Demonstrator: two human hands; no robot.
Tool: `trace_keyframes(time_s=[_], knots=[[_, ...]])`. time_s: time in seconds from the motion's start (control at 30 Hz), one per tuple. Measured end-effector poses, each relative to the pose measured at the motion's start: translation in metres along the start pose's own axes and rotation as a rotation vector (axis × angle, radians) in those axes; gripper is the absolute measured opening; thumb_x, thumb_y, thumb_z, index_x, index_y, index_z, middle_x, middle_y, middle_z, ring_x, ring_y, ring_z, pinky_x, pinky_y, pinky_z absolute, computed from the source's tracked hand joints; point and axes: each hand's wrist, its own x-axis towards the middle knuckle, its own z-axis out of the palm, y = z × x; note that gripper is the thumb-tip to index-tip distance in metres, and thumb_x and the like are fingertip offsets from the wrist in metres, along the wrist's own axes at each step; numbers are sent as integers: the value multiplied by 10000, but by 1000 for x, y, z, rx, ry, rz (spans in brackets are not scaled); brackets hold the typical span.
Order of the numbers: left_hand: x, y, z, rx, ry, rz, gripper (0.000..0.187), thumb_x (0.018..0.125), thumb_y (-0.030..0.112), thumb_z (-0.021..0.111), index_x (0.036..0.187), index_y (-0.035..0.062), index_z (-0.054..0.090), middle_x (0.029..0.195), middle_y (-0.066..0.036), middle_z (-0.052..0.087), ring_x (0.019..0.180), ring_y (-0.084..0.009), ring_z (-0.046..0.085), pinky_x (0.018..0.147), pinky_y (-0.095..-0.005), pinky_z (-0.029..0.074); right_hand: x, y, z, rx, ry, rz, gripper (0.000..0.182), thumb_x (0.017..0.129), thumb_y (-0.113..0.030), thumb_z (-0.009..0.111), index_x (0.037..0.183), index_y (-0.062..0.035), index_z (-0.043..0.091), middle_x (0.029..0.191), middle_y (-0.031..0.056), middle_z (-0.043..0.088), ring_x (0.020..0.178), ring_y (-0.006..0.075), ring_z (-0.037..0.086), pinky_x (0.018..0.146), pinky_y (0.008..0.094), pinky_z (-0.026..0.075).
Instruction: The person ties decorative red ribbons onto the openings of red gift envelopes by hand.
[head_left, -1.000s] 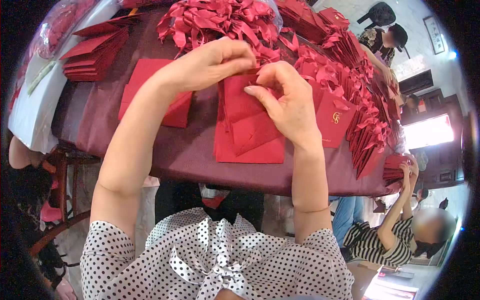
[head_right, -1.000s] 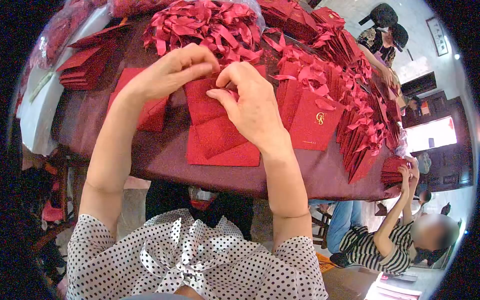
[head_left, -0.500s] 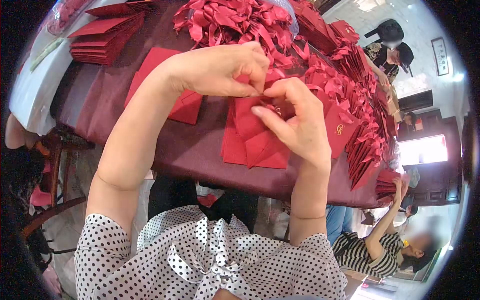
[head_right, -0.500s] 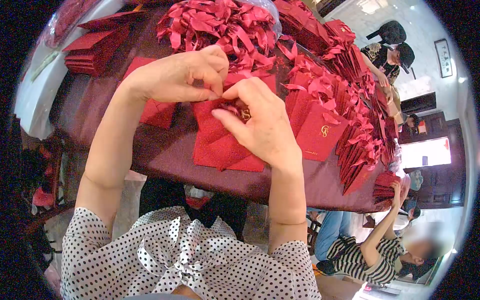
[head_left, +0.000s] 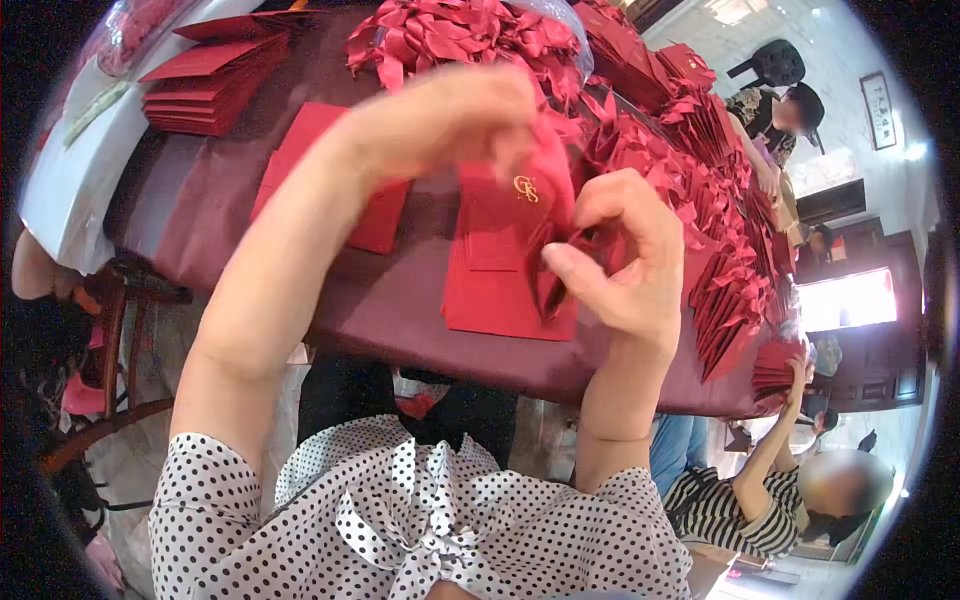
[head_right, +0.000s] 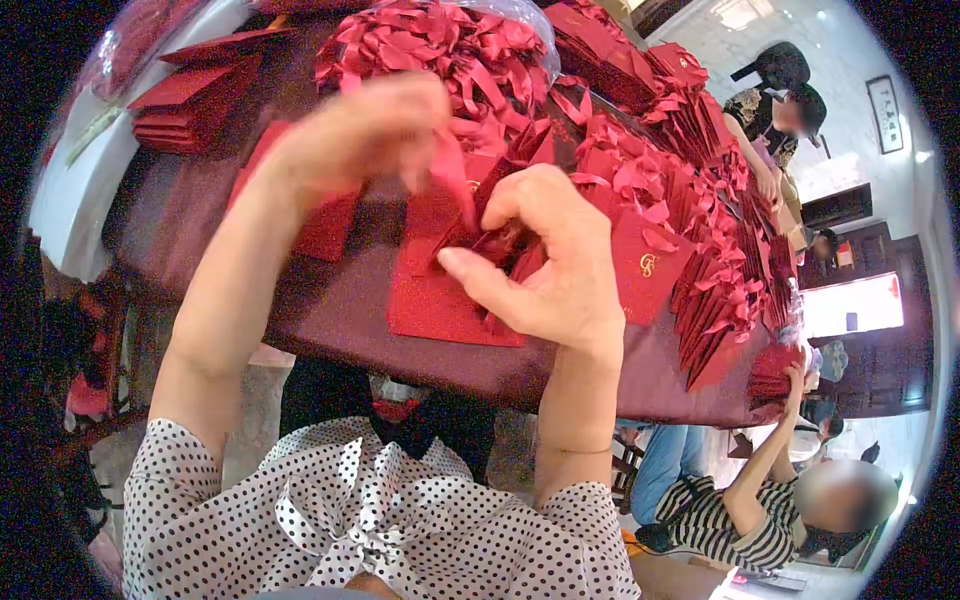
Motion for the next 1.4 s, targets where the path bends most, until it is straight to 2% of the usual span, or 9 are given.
trace_keyframes(time_s=[0.23, 0.43, 0.5, 0.53, 0.63, 0.7, 0.83, 1.0, 1.4], knots=[[-4, 17, -11, -171, -22, 321, 160, 952, 220, 418, 968, 69, 470, 593, 38, 410, 520, -73, 397, 545, -245, 342, 6, -9, -9, -418, 142, -288, 579, 569, -567, 760, 800, -77, 556, 813, 76, 562, 776, 266, 522, 803, 394, 392], [-12, 31, 17, -373, -172, 454, 239, 933, 178, 524, 1130, 41, 533, 1082, -170, 616, 1006, -258, 619, 883, -363, 506, -3, -1, -9, -103, 411, -76, 204, 685, 12, 619, 882, -9, 572, 952, 143, 614, 854, 228, 587, 780, 310, 472], [-11, 27, 32, -283, 36, 560, 413, 945, 164, 487, 1342, 119, 380, 1363, -241, 385, 1252, -330, 428, 1032, -438, 385, -9, 2, -12, 149, 563, -30, 157, 791, 57, 552, 939, 5, 545, 978, 120, 612, 864, 136, 560, 773, 250, 453], [35, 35, 22, -567, -840, 793, 520, 957, 176, 457, 1432, 191, 244, 1474, -224, 176, 1347, -323, 272, 1083, -441, 298, -9, 5, -12, 226, 589, 22, 147, 815, 58, 537, 952, 6, 541, 972, 108, 612, 850, 119, 554, 757, 235, 448], [-8, 32, 31, 71, 68, 627, 459, 939, 185, 509, 1370, 132, 361, 1401, -186, 335, 1285, -294, 359, 1025, -397, 347, -4, 12, -8, 335, 467, 283, 108, 860, 16, 545, 962, -15, 565, 911, 38, 612, 783, 60, 528, 710, 193, 428], [4, 14, 36, 281, 399, 605, 207, 961, 146, 418, 1030, 14, 562, 830, -43, 603, 761, -116, 584, 701, -270, 471, -3, 29, 3, 367, 251, 342, 100, 861, 6, 548, 954, -17, 577, 874, 5, 588, 769, 52, 513, 698, 183, 419], [-3, 2, 15, 1123, -1, 205, 203, 802, 142, 671, 903, -9, 579, 820, -77, 590, 767, -143, 552, 687, -292, 448, -2, 52, 34, 600, 5, 385, 132, 870, 0, 526, 1001, -6, 547, 931, 16, 580, 861, 73, 535, 767, 214, 441], [5, -31, -6, 1086, 92, 9, 260, 787, 172, 689, 895, -9, 536, 802, -113, 589, 756, -197, 561, 684, -321, 442, -2, 66, 39, 575, 8, 471, 150, 878, -61, 574, 1016, -8, 553, 937, 43, 621, 825, 91, 573, 746, 225, 462], [9, -32, -11, 1126, 29, -25, 301, 772, 209, 695, 908, -6, 535, 866, -135, 591, 847, -269, 577, 737, -367, 454, 36, 181, 40, -772, -230, 317, 207, 738, -119, 670, 943, -92, 659, 855, 183, 554, 901, 342, 559, 805, 404, 454]])
